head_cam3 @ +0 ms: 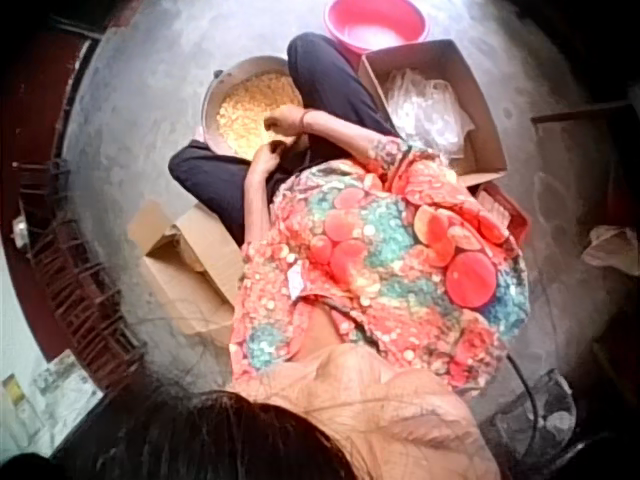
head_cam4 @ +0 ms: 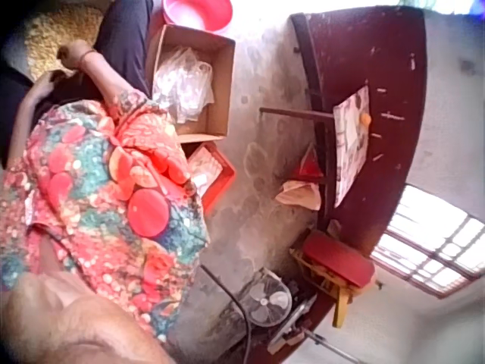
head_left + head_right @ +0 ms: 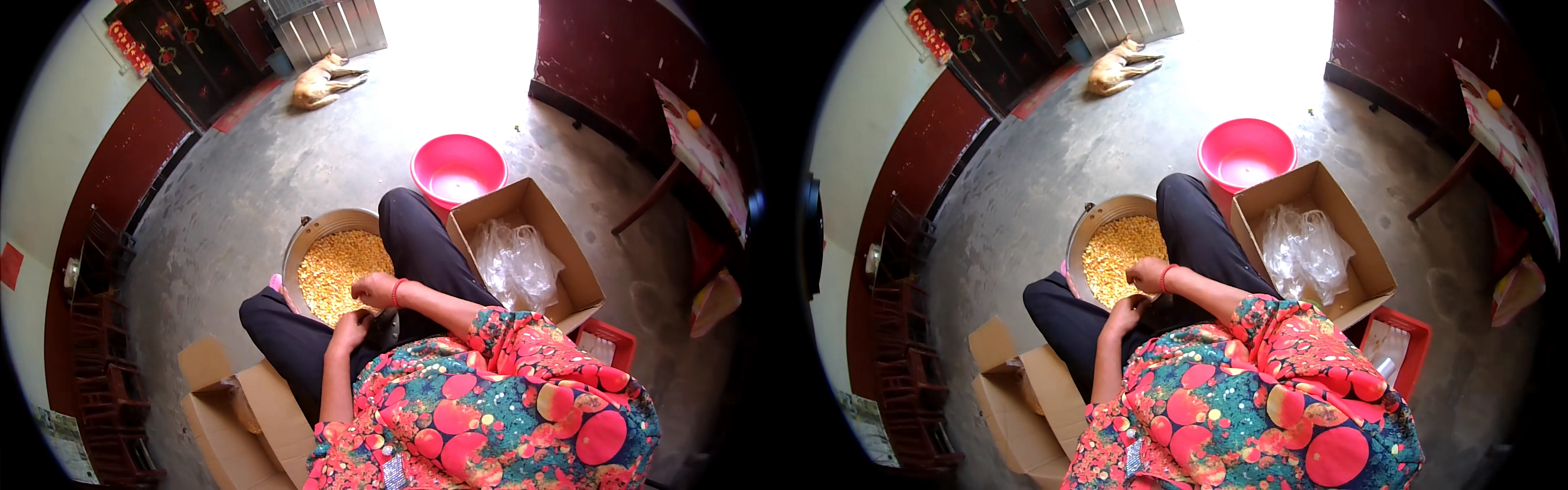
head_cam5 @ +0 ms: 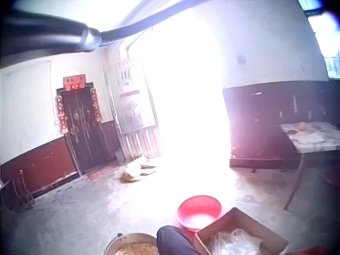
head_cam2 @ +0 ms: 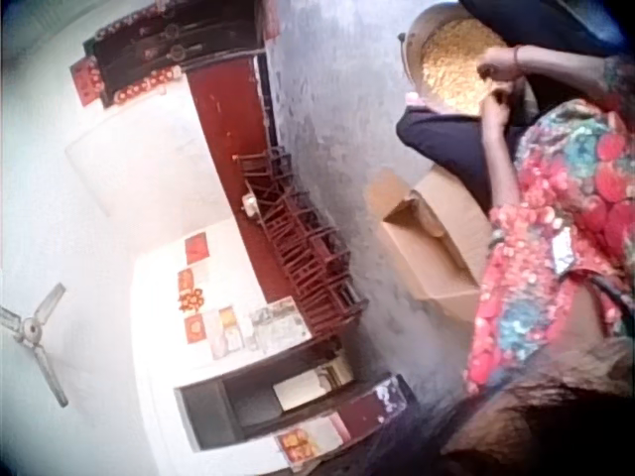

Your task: The person is scooping yellow corn kernels from a metal pot by hand, filling a plastic bag, and then placing the bag into a cardboard box.

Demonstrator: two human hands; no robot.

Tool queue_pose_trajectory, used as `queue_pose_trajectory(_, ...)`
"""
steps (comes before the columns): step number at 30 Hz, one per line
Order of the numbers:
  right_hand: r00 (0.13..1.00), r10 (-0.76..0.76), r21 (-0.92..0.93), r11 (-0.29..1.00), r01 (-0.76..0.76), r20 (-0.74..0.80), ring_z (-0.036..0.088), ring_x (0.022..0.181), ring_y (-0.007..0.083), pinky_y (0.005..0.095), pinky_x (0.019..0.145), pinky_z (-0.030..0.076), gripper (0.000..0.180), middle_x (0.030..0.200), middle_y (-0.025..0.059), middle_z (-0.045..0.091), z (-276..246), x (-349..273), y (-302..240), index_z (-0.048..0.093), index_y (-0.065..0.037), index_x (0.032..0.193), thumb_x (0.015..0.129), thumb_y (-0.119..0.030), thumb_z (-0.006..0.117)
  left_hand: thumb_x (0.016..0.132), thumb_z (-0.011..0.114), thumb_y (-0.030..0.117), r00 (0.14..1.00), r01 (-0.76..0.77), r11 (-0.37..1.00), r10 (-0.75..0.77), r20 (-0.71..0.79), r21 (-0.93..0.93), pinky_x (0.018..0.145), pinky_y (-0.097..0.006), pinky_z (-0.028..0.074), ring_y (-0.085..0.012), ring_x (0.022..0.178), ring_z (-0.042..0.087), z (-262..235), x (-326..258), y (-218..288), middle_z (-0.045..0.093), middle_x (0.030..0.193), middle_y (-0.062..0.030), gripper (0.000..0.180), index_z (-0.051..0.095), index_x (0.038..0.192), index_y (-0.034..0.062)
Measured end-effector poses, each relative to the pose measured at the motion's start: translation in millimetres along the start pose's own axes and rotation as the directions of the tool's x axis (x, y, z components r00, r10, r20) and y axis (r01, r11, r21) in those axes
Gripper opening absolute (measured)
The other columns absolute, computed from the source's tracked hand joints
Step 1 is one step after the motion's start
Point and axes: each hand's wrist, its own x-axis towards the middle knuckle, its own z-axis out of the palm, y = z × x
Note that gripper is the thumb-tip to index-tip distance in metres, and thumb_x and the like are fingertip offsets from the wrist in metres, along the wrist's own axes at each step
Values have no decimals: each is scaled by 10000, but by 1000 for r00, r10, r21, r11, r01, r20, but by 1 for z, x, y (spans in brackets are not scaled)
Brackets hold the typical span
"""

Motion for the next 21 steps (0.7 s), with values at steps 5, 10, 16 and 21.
queue_pose_trajectory(5, 749, -90, 24, 990, 140, -656, 560, 677, 186, 268, 605, 448, 104, 744, 87, 559, -102, -30, 0, 578, -40, 797, 718, 8, 531, 776, 497, 203, 994, -39, 997, 33, -101, -63, 741, -332, 431, -277, 834, 568, 2, -7, 4, 593, 864, -159, 222, 599, 905, 54)
queue_pose_trajectory(10, 394, 457, 399, 889, -225, -797, 563, 660, 156, 270, 632, 443, 122, 728, 86, 593, -141, -133, 134, 598, -40, 788, 740, -87, 497, 782, 489, 210, 995, -24, 1000, 22, -101, -16, 745, -322, 430, -269, 825, 570, 4, -3, 5, 599, 849, -144, 229, 596, 905, 49)
queue_pose_trajectory(16, -24, 916, 282, 98, -954, -400, 523, 967, 284, 330, 841, 400, 268, 990, 169, 564, -44, -309, 243, 601, -62, 935, 704, -157, 503, 792, 480, 199, 995, 1, 998, -7, -99, -61, 742, -315, 431, -260, 823, 572, 3, -7, 8, 598, 856, -151, 231, 595, 913, 40)
queue_pose_trajectory(21, -156, 981, 98, -145, -985, -118, 489, 1011, 303, 340, 855, 390, 268, 1063, 161, 530, 55, -384, 238, 601, -68, 934, 701, -181, 531, 796, 476, 196, 997, 16, 999, -19, -74, -41, 733, -305, 432, -253, 812, 576, 4, -1, 14, 601, 853, -149, 238, 595, 917, 30)
